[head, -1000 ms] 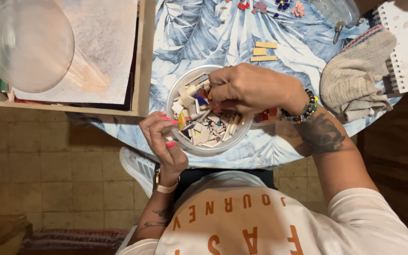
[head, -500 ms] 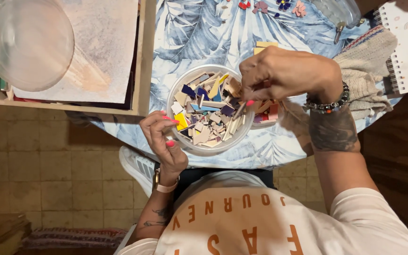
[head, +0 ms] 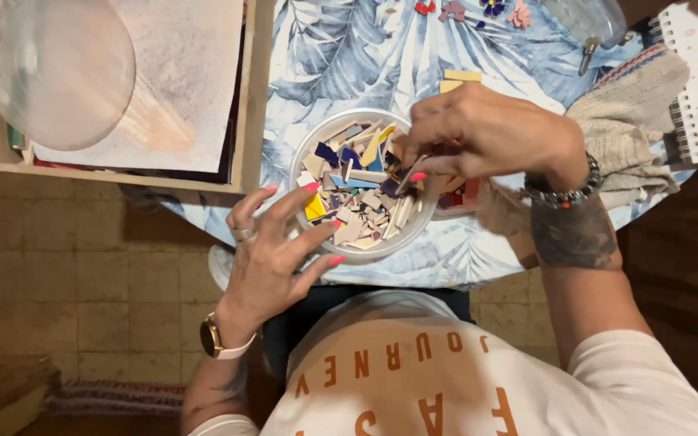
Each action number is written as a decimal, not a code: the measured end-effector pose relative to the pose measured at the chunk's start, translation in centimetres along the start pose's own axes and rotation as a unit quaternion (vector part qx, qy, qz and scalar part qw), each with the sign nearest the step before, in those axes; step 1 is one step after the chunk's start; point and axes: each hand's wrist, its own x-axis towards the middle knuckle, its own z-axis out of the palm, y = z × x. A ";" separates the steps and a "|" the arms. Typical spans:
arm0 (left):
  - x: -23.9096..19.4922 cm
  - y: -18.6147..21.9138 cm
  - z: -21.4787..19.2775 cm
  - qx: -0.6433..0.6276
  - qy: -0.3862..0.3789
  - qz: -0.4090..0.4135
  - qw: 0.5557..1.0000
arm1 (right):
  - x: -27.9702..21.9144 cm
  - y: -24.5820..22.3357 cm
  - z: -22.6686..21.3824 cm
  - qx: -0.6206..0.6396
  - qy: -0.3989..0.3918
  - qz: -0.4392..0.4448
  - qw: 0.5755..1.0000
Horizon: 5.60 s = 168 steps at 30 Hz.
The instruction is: The person sorts small colored craft pieces from a clear plastic container onto a table. They pick individual pieces, examine them, and place them in small groups on the table surface.
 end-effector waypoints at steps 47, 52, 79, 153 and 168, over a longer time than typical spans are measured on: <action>4.6 -2.1 -1.2 0.448 0.219 0.603 0.623 | -4.5 -3.3 10.8 0.075 0.421 0.096 0.899; 4.9 -1.7 -1.4 0.497 0.245 0.622 0.553 | -4.4 -3.5 11.0 0.062 0.425 0.100 0.897; 11.6 -1.2 5.3 0.119 -0.172 0.295 0.932 | -7.4 -2.1 10.3 0.031 0.470 0.163 0.867; 0.9 0.9 1.6 0.112 0.115 0.148 0.976 | -7.7 0.5 10.8 0.678 0.518 0.046 0.519; -0.5 -0.7 0.7 0.142 0.123 0.100 0.977 | -7.5 0.4 10.9 0.675 0.525 0.035 0.517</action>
